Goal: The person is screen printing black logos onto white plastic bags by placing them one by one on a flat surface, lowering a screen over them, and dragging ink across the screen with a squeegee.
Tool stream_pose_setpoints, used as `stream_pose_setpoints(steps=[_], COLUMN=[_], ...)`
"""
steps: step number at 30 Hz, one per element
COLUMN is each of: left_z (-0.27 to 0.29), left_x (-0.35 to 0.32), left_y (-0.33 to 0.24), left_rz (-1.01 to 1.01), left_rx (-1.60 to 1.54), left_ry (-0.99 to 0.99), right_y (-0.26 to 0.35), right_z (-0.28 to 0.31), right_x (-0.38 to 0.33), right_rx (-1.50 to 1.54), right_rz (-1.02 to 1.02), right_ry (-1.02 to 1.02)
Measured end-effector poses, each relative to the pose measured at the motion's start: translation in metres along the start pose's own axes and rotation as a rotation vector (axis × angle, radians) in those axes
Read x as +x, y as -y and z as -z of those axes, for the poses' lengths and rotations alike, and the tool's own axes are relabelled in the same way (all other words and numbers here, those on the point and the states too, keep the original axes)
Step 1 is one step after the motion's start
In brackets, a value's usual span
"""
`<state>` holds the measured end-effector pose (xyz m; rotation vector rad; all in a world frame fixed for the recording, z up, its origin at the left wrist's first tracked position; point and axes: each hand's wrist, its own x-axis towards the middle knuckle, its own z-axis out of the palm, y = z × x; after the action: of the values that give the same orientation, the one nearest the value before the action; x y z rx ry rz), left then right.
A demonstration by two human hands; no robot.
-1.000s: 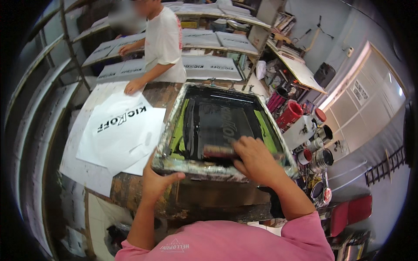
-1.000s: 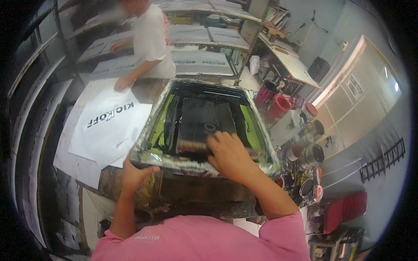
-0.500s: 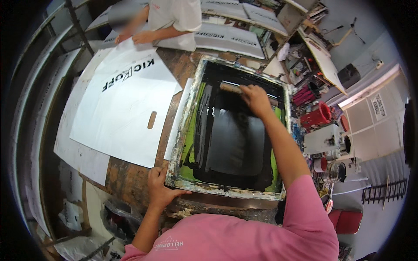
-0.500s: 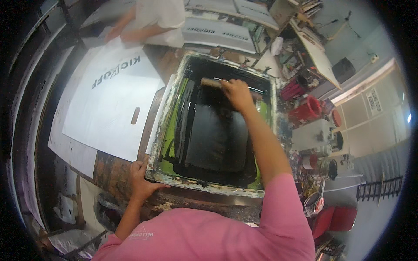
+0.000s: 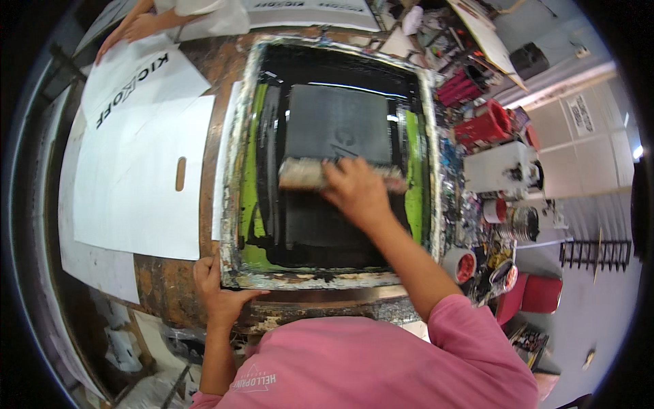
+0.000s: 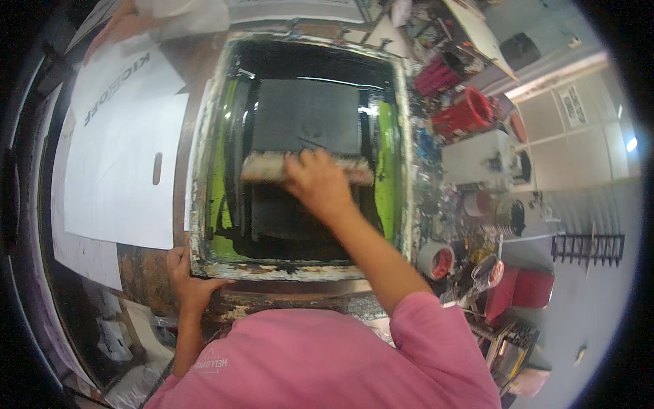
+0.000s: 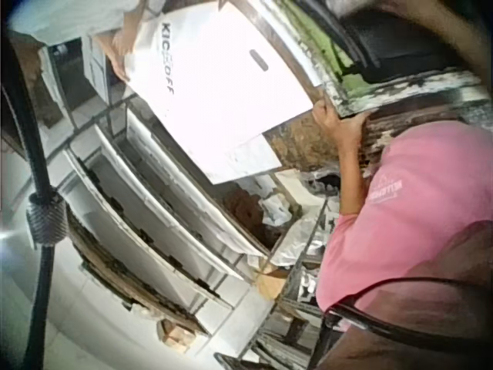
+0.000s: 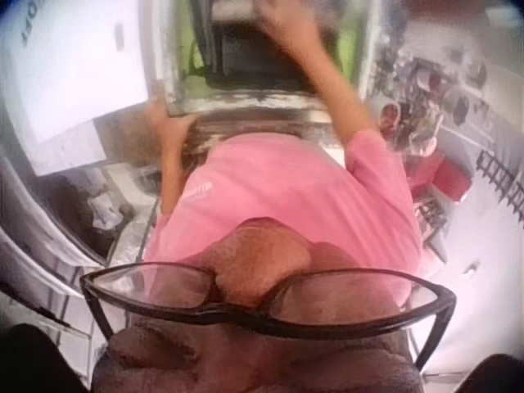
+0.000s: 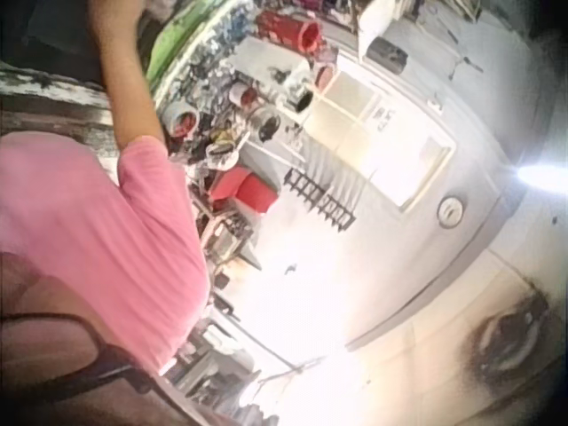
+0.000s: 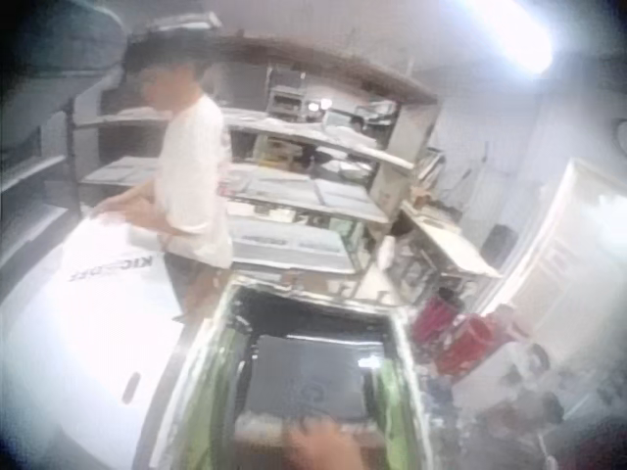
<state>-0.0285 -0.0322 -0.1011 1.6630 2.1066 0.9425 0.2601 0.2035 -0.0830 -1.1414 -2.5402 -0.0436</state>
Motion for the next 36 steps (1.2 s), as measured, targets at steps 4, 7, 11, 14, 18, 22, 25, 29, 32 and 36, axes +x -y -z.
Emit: stream_pose_setpoints(steps=[4,7,11,14,18,22,25,29,32,36], left_z=[0.001,0.002,0.004,0.010,0.022,0.035,0.037,0.011,-0.027,-0.051], left_x=[0.001,-0.002,-0.003,-0.002,0.001,0.018,0.038,0.044,0.022,0.010], left_y=[-0.003,-0.005,-0.010,-0.018,-0.043,-0.079,-0.092,-0.079,-0.062,-0.048], left_rz=[0.007,0.033,0.068,0.096,0.157,0.040,-0.188,-0.151,-0.078,-0.089], left_rx=[-0.010,-0.022,-0.056,-0.138,-0.643,-1.069,-1.103,0.128,0.564,0.559], left_ry=[-0.009,-0.018,-0.033,-0.039,-0.049,-0.180,-0.300,-0.019,0.085,0.126], right_y=[0.062,0.090,0.090,0.094,0.124,0.135,0.118,0.103,0.096,0.087], right_z=[0.041,0.067,0.085,0.098,0.131,0.177,0.210,0.249,0.272,0.293], right_x=[-0.072,-0.091,-0.081,-0.081,-0.095,-0.068,-0.025,0.026,0.055,0.079], right_rx=[0.053,0.101,0.097,0.116,0.004,-0.106,-0.191,-0.227,-0.239,-0.252], right_rz=[-0.038,-0.061,-0.128,-0.089,-0.040,-0.066,-0.070,-0.025,0.000,-0.048], right_ry=[0.118,0.228,0.282,0.276,0.130,-0.156,-0.233,-0.370,-0.420,-0.373])
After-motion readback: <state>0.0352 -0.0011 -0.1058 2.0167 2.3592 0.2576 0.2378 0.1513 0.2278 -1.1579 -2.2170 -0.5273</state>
